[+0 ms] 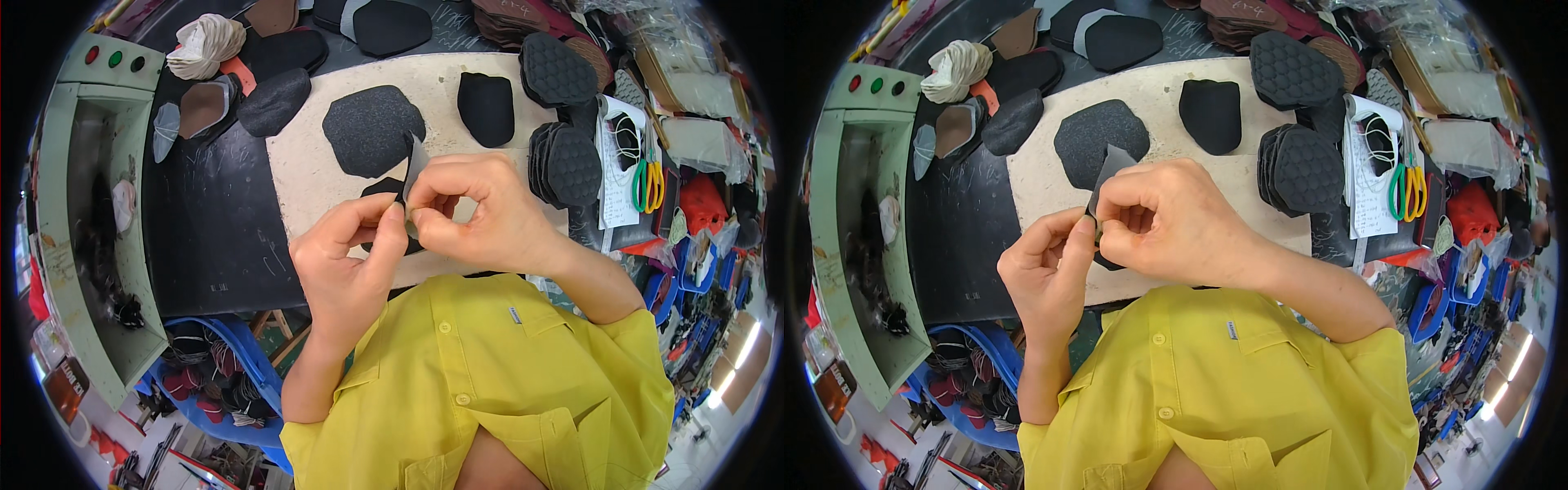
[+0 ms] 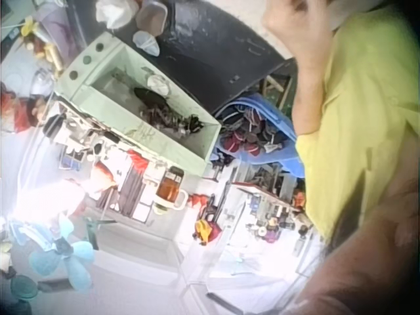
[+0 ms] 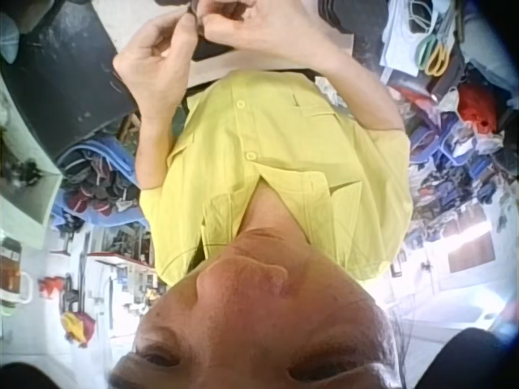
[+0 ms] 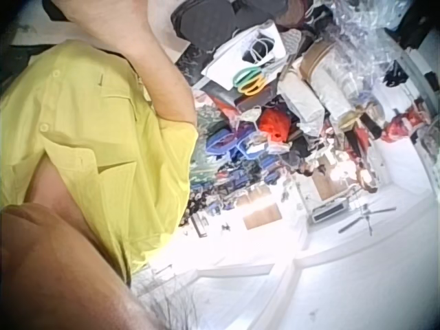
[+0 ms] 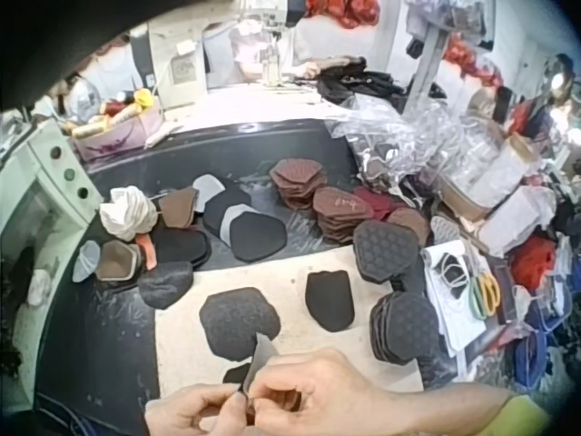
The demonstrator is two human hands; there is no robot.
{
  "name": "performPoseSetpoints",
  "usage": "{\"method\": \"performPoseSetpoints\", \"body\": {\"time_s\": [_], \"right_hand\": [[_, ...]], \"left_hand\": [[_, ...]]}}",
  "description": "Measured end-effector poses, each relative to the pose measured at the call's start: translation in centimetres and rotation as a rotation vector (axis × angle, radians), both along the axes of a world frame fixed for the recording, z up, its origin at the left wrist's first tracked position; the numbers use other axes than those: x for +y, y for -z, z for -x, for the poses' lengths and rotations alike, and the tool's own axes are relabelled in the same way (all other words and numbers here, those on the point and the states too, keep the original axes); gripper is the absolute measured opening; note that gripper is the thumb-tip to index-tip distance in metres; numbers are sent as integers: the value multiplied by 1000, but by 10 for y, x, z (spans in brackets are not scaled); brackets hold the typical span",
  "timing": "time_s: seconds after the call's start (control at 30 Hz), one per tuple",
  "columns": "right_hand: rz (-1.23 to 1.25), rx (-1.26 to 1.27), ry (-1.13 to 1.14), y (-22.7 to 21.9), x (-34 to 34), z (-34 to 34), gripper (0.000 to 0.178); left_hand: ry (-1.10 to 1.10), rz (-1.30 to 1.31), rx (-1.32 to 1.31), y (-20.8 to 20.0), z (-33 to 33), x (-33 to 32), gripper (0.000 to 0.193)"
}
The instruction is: The person writes on a plastic bag with a marker, then organizes various shoe components on a workbench. They pick up black foam insoles and grey fabric pieces, aligning them and stacking them together. The person handles the materials one by one, inspecting the edges and stacking the assembled pairs.
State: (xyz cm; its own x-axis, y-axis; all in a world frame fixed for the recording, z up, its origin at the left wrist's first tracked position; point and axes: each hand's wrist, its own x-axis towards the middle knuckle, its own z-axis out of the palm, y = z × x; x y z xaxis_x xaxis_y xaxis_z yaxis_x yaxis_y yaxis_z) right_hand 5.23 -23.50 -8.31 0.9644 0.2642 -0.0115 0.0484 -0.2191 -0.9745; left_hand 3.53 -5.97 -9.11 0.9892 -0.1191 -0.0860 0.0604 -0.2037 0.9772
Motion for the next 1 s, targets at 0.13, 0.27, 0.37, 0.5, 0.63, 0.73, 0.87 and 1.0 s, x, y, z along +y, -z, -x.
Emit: {"method": "performPoseSetpoints", "body": {"time_s": [0.13, 0.27, 0.37, 0.5, 0.63, 0.73, 0.87, 1.0], "right_hand": [[-136, 137, -1, -2, -5, -3, 7], [-66, 102, -50, 1, -6, -3, 5], [-214, 306, -15, 1, -8, -5, 10], [-93, 91, -14, 9, -3, -2, 29], [-49, -4, 183, -3, -23, 1, 17], [-149, -135, 546, -25, -96, 13, 13], [210, 13, 295, -51, -190, 82, 21], [675, 299, -119, -38, -183, 141, 22]], "left_hand": [[-100, 564, 346, 13, -8, 6, 15], [-72, 603, 355, 6, -7, -4, 14], [-47, 597, 348, 14, -9, 1, 14], [-33, 249, 52, 7, -3, -6, 17], [-128, 202, 39, 0, -9, 13, 16], [-338, 418, -78, -4, -38, 37, 14], [-138, 569, -18, -18, -59, 16, 17], [-56, 750, 98, 5, -71, -11, 20]]}}
